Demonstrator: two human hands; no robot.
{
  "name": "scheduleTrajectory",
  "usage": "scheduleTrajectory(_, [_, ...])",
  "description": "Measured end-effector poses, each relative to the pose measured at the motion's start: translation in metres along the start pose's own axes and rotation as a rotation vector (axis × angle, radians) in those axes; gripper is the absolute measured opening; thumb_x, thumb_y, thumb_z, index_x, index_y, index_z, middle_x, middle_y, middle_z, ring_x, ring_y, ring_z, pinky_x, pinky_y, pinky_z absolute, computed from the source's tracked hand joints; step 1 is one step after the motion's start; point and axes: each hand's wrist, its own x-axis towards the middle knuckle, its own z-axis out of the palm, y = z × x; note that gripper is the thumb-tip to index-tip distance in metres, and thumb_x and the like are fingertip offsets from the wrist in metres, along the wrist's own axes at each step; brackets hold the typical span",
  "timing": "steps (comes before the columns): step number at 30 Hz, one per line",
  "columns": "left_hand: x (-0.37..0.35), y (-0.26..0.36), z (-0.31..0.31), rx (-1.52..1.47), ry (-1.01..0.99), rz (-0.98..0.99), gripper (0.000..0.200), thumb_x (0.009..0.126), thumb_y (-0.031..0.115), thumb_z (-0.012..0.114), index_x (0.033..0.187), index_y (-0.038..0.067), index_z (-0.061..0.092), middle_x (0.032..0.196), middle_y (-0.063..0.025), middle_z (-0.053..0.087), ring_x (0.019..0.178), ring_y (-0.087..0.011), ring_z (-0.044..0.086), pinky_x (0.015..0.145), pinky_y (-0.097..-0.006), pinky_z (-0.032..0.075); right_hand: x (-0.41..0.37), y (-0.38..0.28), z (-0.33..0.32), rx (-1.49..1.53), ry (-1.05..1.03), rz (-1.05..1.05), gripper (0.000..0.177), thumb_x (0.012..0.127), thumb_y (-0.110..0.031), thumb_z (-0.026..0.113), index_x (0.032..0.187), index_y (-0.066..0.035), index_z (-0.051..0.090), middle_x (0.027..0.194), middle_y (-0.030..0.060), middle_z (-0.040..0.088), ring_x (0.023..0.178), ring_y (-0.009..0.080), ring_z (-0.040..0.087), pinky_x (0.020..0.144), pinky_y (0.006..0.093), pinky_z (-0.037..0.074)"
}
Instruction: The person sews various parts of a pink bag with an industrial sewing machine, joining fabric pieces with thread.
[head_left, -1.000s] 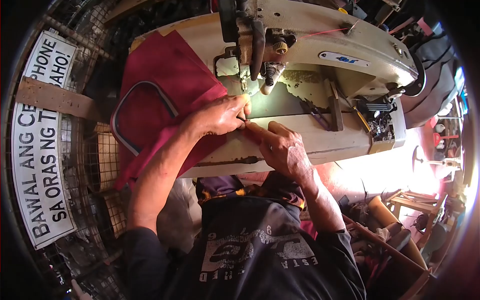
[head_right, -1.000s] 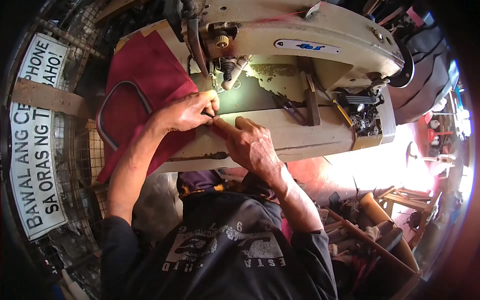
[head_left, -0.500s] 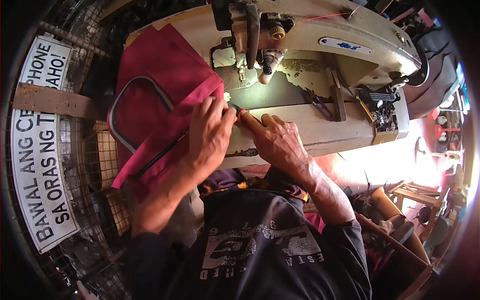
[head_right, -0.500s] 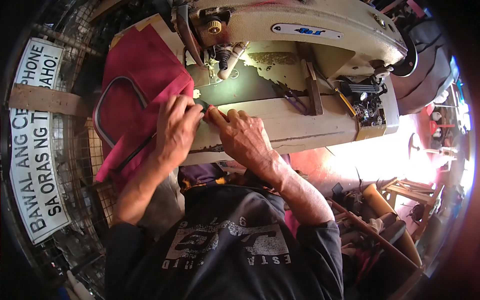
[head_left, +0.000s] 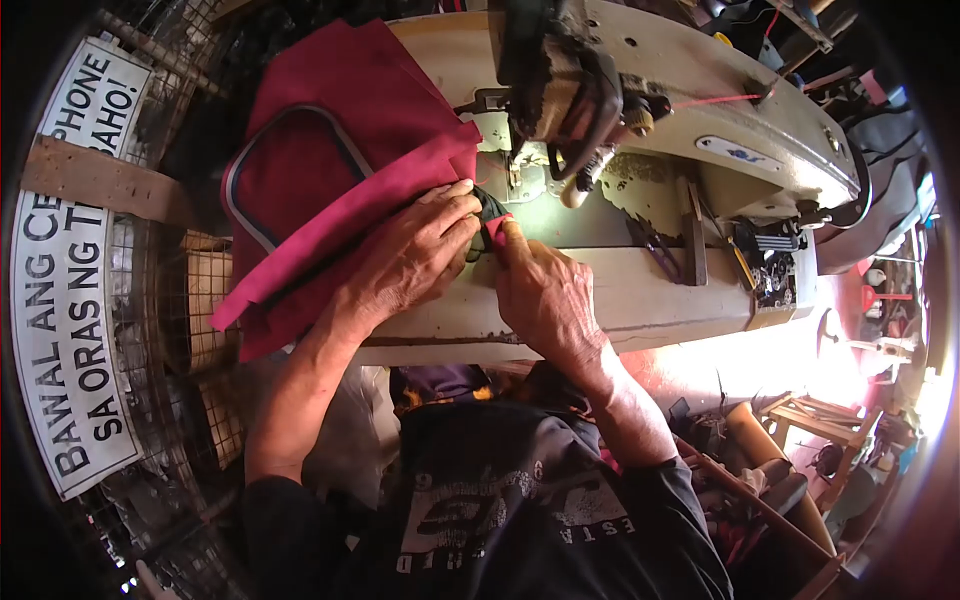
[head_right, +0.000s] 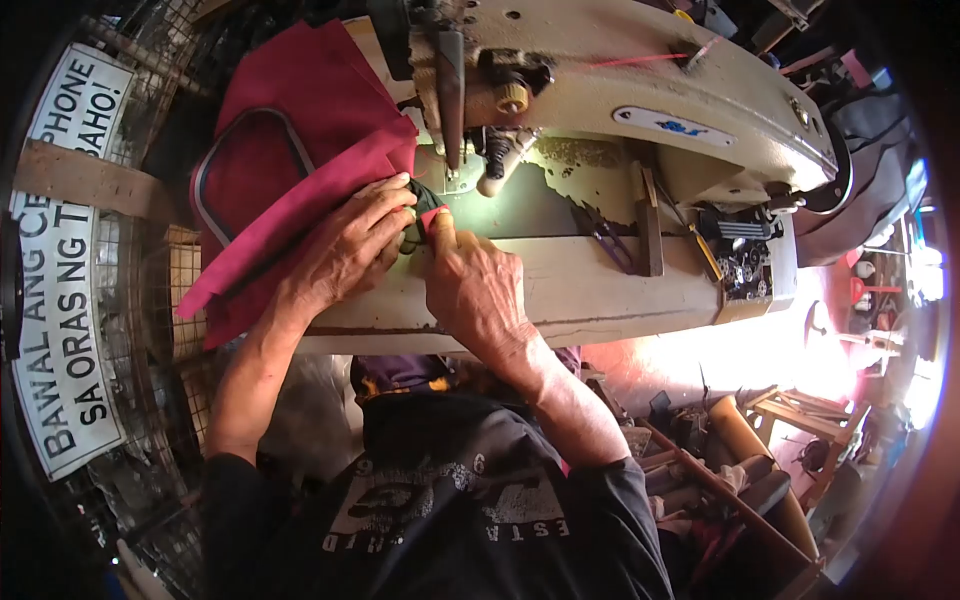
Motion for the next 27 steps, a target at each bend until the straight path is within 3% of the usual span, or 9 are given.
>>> scheduleTrajectory(4, [0.0, 0.005, 0.011, -0.008, 0.084, -0.111, 0.031, 0.083, -0.003, 0.065, 0.113, -0.005, 0.059, 0.126, -0.0185, 0.056, 0.123, -0.0365, 0.057, 0.106, -0.0426, 0.049, 0.002, -0.008, 0.002, 0.006, 0.016, 0.078, 0.038, 0.093, -0.014, 0.063, 0.128, -0.001, 0.059, 0.082, 0.0141, 0.066, 0.071, 0.0355, 0.067, 0.06, 0.0479, 0.052])
scheduleTrajectory(8, [-0.013, 0.028, -0.036, -0.039, 0.198, -0.295, 0.045, 0.084, 0.011, 0.075, 0.124, 0.002, 0.057, 0.135, -0.0192, 0.052, 0.135, -0.0392, 0.048, 0.112, -0.0496, 0.043, 0.003, 0.002, -0.008, -0.004, -0.08, 0.049, 0.042, 0.092, -0.014, 0.064, 0.133, -0.005, 0.059, 0.082, 0.014, 0.066, 0.074, 0.0356, 0.068, 0.063, 0.048, 0.052])
scheduleTrajectory(12, [-0.098, 0.007, -0.077, 0.402, 0.128, -0.704, 0.064, 0.089, 0.035, 0.077, 0.14, 0.004, 0.054, 0.144, -0.0177, 0.05, 0.138, -0.0389, 0.044, 0.115, -0.053, 0.035, 0.003, 0.016, -0.022, 0.054, -0.131, -0.072, 0.045, 0.088, -0.01, 0.063, 0.133, -0.004, 0.062, 0.084, 0.0143, 0.067, 0.076, 0.0354, 0.068, 0.068, 0.0487, 0.052])
scheduleTrajectory(13, [-0.134, -0.007, -0.069, 0.448, 0.078, -0.833, 0.065, 0.088, 0.039, 0.076, 0.139, 0.004, 0.056, 0.141, -0.0174, 0.052, 0.131, -0.0375, 0.048, 0.11, -0.0526, 0.039, 0.002, 0.016, -0.024, 0.091, -0.126, -0.081, 0.046, 0.088, -0.008, 0.062, 0.133, -0.005, 0.063, 0.083, 0.0138, 0.068, 0.076, 0.036, 0.067, 0.069, 0.048, 0.052])
scheduleTrajectory(16, [-0.163, 0.024, -0.079, 0.511, 0.002, -0.902, 0.043, 0.09, 0.027, 0.073, 0.123, 0.0, 0.062, 0.119, -0.0181, 0.059, 0.112, -0.0397, 0.056, 0.102, -0.0512, 0.043, -0.004, 0.011, -0.019, 0.163, -0.133, -0.146, 0.049, 0.087, -0.008, 0.061, 0.135, -0.007, 0.062, 0.083, 0.0136, 0.067, 0.078, 0.0362, 0.067, 0.069, 0.0468, 0.052])
scheduleTrajectory(19, [-0.185, 0.064, -0.087, 0.498, 0.089, -0.754, 0.031, 0.087, 0.011, 0.072, 0.114, 0.001, 0.064, 0.108, -0.0175, 0.062, 0.101, -0.0399, 0.059, 0.094, -0.0526, 0.046, -0.009, 0.006, -0.018, 0.139, -0.167, -0.169, 0.053, 0.084, -0.007, 0.062, 0.137, -0.007, 0.06, 0.085, 0.0134, 0.068, 0.078, 0.035, 0.067, 0.068, 0.0462, 0.052])
scheduleTrajectory(23, [-0.145, 0.103, -0.13, 0.817, 0.086, -0.731, 0.026, 0.087, 0.017, 0.07, 0.108, 0.002, 0.067, 0.1, -0.0155, 0.061, 0.095, -0.0354, 0.059, 0.085, -0.0479, 0.045, -0.025, -0.007, -0.012, 0.089, -0.157, -0.155, 0.055, 0.083, -0.009, 0.064, 0.138, -0.007, 0.059, 0.084, 0.0128, 0.067, 0.077, 0.0335, 0.068, 0.065, 0.0475, 0.053])
scheduleTrajectory(26, [-0.1, 0.062, -0.111, 1.011, 0.195, -0.456, 0.029, 0.087, 0.021, 0.069, 0.111, 0.006, 0.069, 0.1, -0.0089, 0.064, 0.094, -0.0301, 0.06, 0.087, -0.0465, 0.044, -0.029, -0.019, 0.003, -0.018, -0.052, -0.046, 0.052, 0.085, -0.011, 0.063, 0.136, -0.005, 0.057, 0.085, 0.0131, 0.068, 0.076, 0.034, 0.069, 0.063, 0.0482, 0.053])
scheduleTrajectory(27, [-0.086, 0.039, -0.096, 1.026, 0.233, -0.348, 0.025, 0.084, 0.015, 0.067, 0.108, 0.008, 0.068, 0.098, -0.0046, 0.062, 0.089, -0.0224, 0.059, 0.085, -0.0423, 0.045, -0.026, -0.02, 0.005, -0.065, -0.026, 0.027, 0.051, 0.086, -0.011, 0.063, 0.136, -0.004, 0.057, 0.084, 0.0133, 0.068, 0.076, 0.0341, 0.069, 0.063, 0.0483, 0.052])
